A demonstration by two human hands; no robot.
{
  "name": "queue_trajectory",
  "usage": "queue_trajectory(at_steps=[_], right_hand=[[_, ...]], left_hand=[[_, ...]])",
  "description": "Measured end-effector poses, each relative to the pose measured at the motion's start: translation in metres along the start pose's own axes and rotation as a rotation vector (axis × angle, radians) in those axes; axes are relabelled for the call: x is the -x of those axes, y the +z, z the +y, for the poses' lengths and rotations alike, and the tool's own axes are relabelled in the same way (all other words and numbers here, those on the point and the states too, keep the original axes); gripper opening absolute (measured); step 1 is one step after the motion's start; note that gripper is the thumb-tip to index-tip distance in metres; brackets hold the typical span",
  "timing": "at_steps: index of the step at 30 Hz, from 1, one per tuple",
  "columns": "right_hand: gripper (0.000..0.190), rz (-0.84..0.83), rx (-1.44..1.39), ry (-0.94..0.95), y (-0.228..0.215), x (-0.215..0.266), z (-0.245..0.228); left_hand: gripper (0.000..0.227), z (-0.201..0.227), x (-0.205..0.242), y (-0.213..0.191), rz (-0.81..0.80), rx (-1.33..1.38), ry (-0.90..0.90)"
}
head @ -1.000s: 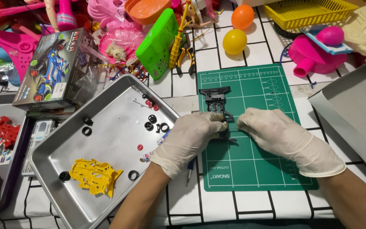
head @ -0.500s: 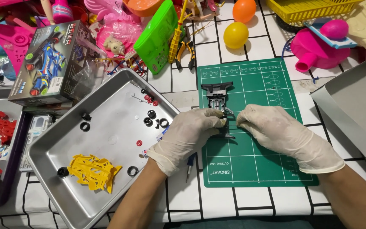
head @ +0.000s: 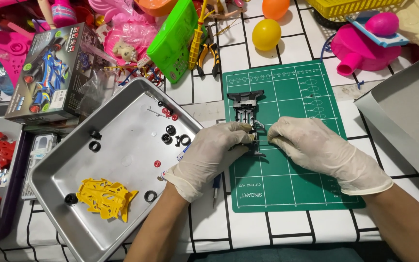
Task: The person assembles a small black mechanical model on a green cutting mat. They pick up various small parts from a metal tray, including wheels and a motor, and attach them to the main chassis. The person uses their gloved hands to fit the components together, occasionally adjusting the position of the model.
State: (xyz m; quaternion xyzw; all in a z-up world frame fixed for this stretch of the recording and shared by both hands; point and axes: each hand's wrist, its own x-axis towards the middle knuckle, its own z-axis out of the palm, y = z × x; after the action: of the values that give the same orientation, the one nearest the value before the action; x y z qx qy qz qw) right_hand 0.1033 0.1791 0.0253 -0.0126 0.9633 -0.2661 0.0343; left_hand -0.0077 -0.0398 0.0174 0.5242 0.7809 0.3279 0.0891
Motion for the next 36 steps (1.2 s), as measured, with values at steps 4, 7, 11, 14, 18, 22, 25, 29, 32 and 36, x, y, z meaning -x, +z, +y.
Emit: queue_trajectory(at_steps=[4,7,11,14,18,22,25,29,32,36], right_hand=[[0.012,0.006,0.002,0.007,0.002,0.001,0.0],[0.012,0.003,0.02,0.004,0.003,0.001,0.0],[0.012,0.004,0.039,-0.018,0.004,0.001,0.0],[0.012,0.033,0.049,-0.04,0.004,0.001,-0.003],[0.012,0.093,0.148,-0.102,0.007,0.0,-0.005],[0.01,0.127,0.172,-0.116,0.015,-0.002,0.0],[0.009,0.152,0.222,-0.134,0.017,-0.002,-0.001],[0.009,0.207,0.189,-0.168,0.02,-0.003,-0.002],[0.008,0.229,0.152,-0.176,0.022,-0.004,0.0],[0.008,0.275,0.191,-0.212,0.025,-0.004,-0.001]], left_hand=[[0.019,0.006,0.001,-0.003,0.025,-0.026,0.014],[0.018,0.009,0.002,-0.002,0.036,-0.036,0.014],[0.018,0.012,0.002,-0.002,0.043,-0.119,0.068],[0.015,0.015,0.002,0.0,0.052,-0.188,0.083],[0.012,0.007,0.003,0.01,0.068,-0.284,0.089],[0.011,0.002,0.003,0.017,0.088,-0.349,0.101],[0.011,0.001,0.002,0.018,0.094,-0.374,0.091],[0.014,0.0,0.001,0.019,0.101,-0.339,0.098],[0.014,0.0,0.0,0.02,0.106,-0.352,0.099],[0.013,0.008,0.001,0.012,0.099,-0.374,0.093]])
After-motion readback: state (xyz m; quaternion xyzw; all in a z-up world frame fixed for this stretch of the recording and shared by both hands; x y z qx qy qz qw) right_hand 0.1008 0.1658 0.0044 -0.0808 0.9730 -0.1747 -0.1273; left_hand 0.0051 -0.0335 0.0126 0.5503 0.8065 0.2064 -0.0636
